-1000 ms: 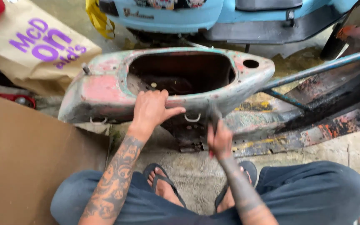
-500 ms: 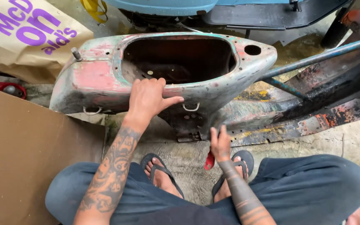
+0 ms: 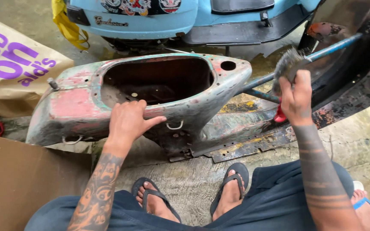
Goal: The person is cleaning a metal scooter frame by scrubbing it vigorously with a wire brush to remove rust.
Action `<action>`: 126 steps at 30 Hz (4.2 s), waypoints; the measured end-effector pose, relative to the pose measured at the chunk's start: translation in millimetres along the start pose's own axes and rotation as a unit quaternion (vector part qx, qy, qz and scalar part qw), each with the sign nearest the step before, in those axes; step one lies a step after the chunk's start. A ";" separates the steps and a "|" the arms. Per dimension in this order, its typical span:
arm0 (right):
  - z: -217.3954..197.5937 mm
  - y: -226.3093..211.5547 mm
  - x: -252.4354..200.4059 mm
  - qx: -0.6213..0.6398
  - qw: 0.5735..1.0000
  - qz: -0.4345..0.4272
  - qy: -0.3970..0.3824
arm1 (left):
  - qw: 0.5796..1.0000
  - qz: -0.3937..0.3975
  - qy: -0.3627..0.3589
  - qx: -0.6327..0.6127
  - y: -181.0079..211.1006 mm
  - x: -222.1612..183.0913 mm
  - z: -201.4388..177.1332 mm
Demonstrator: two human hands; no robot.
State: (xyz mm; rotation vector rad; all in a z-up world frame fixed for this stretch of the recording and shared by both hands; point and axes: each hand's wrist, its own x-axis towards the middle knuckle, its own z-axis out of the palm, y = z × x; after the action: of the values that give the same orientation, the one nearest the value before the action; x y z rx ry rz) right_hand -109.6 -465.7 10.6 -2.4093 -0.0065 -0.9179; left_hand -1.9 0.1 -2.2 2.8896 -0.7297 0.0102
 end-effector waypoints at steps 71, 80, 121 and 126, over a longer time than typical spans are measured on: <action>98.2 11.7 14.8 -0.107 0.987 -0.086 -0.080 | 0.998 -0.025 0.019 0.055 -0.8 8.0 5.6; 105.1 5.1 7.8 -0.002 0.996 -0.074 -0.053 | 0.997 -0.028 0.009 0.069 -0.4 3.8 9.3; 105.8 -40.9 -4.6 0.091 0.995 -0.019 -0.039 | 0.998 -0.037 0.009 0.056 0.6 3.6 11.3; 103.7 -3.5 4.5 0.038 0.998 -0.020 0.038 | 0.997 -0.029 0.009 0.065 0.0 2.5 9.8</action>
State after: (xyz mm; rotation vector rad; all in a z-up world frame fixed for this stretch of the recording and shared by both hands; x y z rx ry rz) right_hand -43.3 -411.7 -48.4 -2.3103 -0.0596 -1.0098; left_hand 0.0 -2.6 -11.8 3.0291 -0.6660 0.0805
